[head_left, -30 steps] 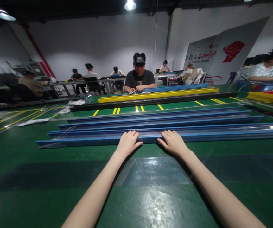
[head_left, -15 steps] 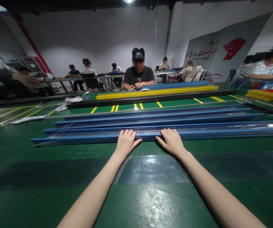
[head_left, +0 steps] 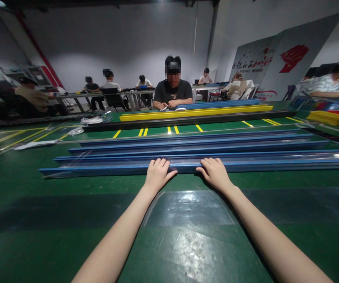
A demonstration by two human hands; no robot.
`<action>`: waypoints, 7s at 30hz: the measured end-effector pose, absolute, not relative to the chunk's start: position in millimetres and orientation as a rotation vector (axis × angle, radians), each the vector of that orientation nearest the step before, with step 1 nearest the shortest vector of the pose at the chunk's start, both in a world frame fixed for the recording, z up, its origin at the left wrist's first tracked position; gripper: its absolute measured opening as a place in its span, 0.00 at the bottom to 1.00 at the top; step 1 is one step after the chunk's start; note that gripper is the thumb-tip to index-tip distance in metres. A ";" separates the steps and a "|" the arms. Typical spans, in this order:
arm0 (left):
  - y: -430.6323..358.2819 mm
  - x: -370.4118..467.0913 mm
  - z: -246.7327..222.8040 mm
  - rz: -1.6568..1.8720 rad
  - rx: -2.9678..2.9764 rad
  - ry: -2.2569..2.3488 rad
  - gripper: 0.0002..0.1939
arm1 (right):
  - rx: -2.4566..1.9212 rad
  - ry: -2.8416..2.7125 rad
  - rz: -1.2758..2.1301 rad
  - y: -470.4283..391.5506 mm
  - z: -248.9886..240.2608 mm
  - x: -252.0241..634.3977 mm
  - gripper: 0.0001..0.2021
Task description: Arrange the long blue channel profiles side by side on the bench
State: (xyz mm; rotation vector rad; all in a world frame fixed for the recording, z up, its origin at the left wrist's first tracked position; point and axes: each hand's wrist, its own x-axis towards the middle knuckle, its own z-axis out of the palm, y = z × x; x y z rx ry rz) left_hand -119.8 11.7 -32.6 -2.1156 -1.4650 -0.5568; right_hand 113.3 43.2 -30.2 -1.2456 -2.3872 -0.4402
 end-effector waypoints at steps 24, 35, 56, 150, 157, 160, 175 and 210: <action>10.7 -120.5 -30.7 -0.633 -2.176 -1.354 0.18 | -1.283 -2.446 -0.445 39.7 -21.9 129.5 0.11; 10.1 -118.6 -28.1 -0.572 -2.209 -1.391 0.20 | -1.377 -2.408 -0.530 39.9 -22.3 154.7 0.13; 11.0 -119.2 -30.3 -0.572 -2.251 -1.373 0.16 | -1.201 -2.430 -0.186 37.2 -12.2 124.5 0.12; 12.9 -120.3 -32.5 -0.546 -2.242 -1.404 0.18 | -1.388 -2.421 -0.232 33.5 -18.9 119.5 0.16; 12.1 -119.4 -31.0 -0.518 -2.239 -1.409 0.18 | -1.398 -2.421 -0.231 34.3 -19.7 119.8 0.16; 12.5 -119.6 -31.5 -0.516 -2.237 -1.413 0.19 | -1.403 -2.419 -0.236 34.0 -19.6 119.6 0.17; 11.4 -119.1 -31.3 -0.568 -2.213 -1.415 0.19 | -1.395 -2.422 -0.232 34.3 -19.9 119.5 0.17; 9.7 -116.9 -29.7 -0.530 -2.195 -1.454 0.19 | -1.356 -2.415 -0.264 34.6 -22.1 119.0 0.18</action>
